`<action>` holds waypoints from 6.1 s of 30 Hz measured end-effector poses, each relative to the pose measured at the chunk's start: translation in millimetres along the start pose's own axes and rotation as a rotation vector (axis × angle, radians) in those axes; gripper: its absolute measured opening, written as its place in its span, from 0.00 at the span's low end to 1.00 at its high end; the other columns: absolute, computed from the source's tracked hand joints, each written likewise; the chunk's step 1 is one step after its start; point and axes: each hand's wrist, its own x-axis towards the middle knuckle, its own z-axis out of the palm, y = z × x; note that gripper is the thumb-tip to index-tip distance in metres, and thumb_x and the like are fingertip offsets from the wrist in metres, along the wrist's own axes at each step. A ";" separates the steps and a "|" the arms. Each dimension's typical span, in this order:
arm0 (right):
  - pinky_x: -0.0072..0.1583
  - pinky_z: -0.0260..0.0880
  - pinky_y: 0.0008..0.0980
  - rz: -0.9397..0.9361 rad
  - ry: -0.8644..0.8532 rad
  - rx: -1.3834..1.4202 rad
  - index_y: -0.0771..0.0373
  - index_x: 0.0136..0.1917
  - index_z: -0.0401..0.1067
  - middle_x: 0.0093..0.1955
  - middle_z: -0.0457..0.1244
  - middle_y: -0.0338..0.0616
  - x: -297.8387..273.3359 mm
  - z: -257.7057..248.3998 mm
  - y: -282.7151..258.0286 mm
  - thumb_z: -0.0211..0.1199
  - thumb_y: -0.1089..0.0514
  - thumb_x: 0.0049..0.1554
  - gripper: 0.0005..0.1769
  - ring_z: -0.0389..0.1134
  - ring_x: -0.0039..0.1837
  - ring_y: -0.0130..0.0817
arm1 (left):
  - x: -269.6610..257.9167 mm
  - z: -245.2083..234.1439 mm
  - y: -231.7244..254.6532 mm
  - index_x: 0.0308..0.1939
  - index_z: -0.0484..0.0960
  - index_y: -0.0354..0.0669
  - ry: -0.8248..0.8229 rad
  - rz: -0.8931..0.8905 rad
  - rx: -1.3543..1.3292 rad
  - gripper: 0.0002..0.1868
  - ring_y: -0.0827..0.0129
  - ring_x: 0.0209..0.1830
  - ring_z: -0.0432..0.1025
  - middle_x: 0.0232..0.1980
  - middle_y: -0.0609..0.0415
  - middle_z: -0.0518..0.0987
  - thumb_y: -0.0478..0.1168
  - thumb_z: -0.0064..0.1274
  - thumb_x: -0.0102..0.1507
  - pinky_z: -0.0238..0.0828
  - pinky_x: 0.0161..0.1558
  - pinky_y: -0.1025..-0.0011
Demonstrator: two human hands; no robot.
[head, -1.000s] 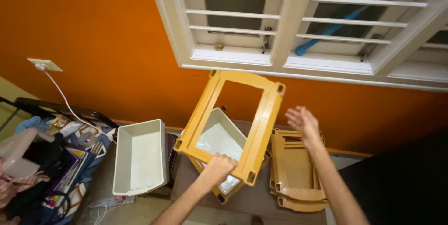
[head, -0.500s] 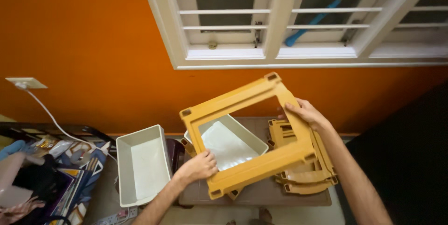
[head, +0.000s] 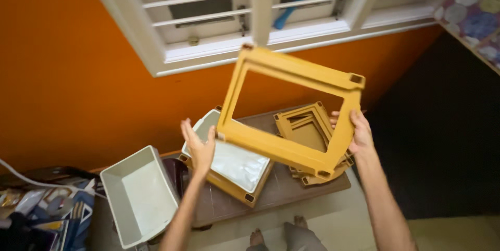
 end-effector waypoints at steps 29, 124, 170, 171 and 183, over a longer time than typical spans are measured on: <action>0.58 0.70 0.33 0.396 0.458 0.204 0.64 0.60 0.68 0.57 0.68 0.41 -48.2 -248.3 112.1 0.58 0.61 0.63 0.12 0.69 0.58 0.32 | -189.7 377.6 -12.4 0.64 0.75 0.41 -0.523 -1.051 -0.517 0.24 0.62 0.46 0.77 0.49 0.51 0.84 0.41 0.56 0.64 0.74 0.43 0.63; 0.57 0.74 0.31 -0.017 -0.577 -0.625 0.68 0.70 0.60 0.58 0.68 0.49 61.4 316.0 237.6 0.69 0.58 0.56 0.34 0.72 0.56 0.31 | -101.7 -165.9 -243.5 0.55 0.74 0.37 0.364 -0.792 -0.781 0.16 0.68 0.37 0.79 0.46 0.50 0.83 0.40 0.52 0.66 0.77 0.31 0.70; 0.69 0.66 0.43 0.322 -0.681 -1.444 0.64 0.63 0.66 0.65 0.64 0.52 -117.5 204.3 403.1 0.82 0.56 0.44 0.38 0.65 0.68 0.47 | -183.8 -106.3 -405.1 0.57 0.71 0.24 0.978 -1.305 -0.832 0.22 0.47 0.49 0.76 0.54 0.39 0.78 0.38 0.58 0.67 0.77 0.49 0.43; 0.68 0.66 0.45 0.287 -0.714 -1.548 0.63 0.64 0.66 0.65 0.63 0.52 -120.0 202.2 396.3 0.81 0.55 0.44 0.39 0.64 0.68 0.48 | -183.7 -106.5 -402.5 0.57 0.72 0.24 0.945 -1.317 -0.794 0.22 0.48 0.48 0.77 0.54 0.38 0.79 0.38 0.59 0.66 0.79 0.49 0.46; 0.49 0.77 0.48 0.259 -0.562 -2.109 0.60 0.60 0.66 0.55 0.64 0.53 -149.6 157.0 360.9 0.70 0.47 0.53 0.27 0.71 0.54 0.50 | -140.4 -91.3 -314.7 0.62 0.69 0.31 0.683 -0.934 0.277 0.32 0.42 0.70 0.57 0.69 0.32 0.63 0.35 0.62 0.56 0.56 0.66 0.46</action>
